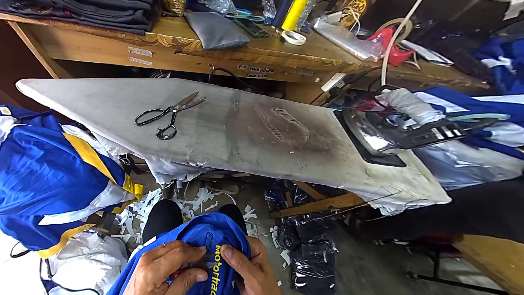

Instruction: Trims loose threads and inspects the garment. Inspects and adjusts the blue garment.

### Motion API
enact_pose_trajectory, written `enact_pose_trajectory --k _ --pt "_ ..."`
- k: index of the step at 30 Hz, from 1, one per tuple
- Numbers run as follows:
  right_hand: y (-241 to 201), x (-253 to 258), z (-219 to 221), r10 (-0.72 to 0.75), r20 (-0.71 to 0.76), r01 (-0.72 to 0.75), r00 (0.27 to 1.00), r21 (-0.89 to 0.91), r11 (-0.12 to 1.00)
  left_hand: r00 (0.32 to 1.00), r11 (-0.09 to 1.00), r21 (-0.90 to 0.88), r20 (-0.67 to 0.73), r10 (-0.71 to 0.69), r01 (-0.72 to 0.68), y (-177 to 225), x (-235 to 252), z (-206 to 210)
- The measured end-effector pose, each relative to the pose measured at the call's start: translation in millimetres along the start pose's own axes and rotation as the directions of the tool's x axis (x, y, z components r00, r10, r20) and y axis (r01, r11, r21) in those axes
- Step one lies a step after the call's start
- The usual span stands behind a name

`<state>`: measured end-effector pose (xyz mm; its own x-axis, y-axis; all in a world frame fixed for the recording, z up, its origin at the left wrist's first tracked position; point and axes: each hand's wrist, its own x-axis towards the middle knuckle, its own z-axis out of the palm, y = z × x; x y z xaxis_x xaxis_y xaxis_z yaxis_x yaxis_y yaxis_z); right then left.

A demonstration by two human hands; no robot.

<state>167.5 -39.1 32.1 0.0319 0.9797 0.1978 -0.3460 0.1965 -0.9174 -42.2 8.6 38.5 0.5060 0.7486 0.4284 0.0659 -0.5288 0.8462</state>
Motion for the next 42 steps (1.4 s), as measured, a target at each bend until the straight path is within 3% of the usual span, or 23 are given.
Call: enact_pose_trajectory --k 4,13,18,27,34,40,42 --pt "-0.3 0.5 0.4 -0.047 0.008 0.048 0.999 -0.084 0.995 0.999 0.999 0.001 0.001 -0.042 0.042 5.5 0.2 -0.9" --pt "0.8 -0.3 -0.6 0.038 0.023 -0.038 0.999 0.038 0.999 0.997 0.997 -0.018 0.014 -0.075 0.076 8.0 0.4 -1.3" --pt "2.7 -1.4 -0.4 -0.009 0.023 0.01 1.0 -0.048 0.999 0.992 0.992 -0.025 0.018 -0.126 0.126 10.2 -0.1 -1.8" --pt "1.3 0.6 -0.9 0.029 0.045 -0.029 0.999 0.006 1.0 0.994 0.994 -0.033 0.028 -0.107 0.108 8.5 0.9 -3.2" --pt "3.3 -0.3 0.8 -0.004 0.011 0.005 1.0 -0.031 1.0 1.0 0.979 0.203 -0.03 0.01 -0.003 10.2 -2.2 1.5" --pt "4.1 -2.5 3.5 0.053 -0.021 -0.052 0.998 0.036 0.998 0.998 0.982 0.186 -0.052 0.04 -0.029 4.5 -4.1 3.5" --pt "4.3 -2.7 3.8 0.023 0.004 -0.023 1.0 0.016 1.0 0.999 0.997 0.082 -0.042 -0.002 0.006 4.1 -4.5 2.1"
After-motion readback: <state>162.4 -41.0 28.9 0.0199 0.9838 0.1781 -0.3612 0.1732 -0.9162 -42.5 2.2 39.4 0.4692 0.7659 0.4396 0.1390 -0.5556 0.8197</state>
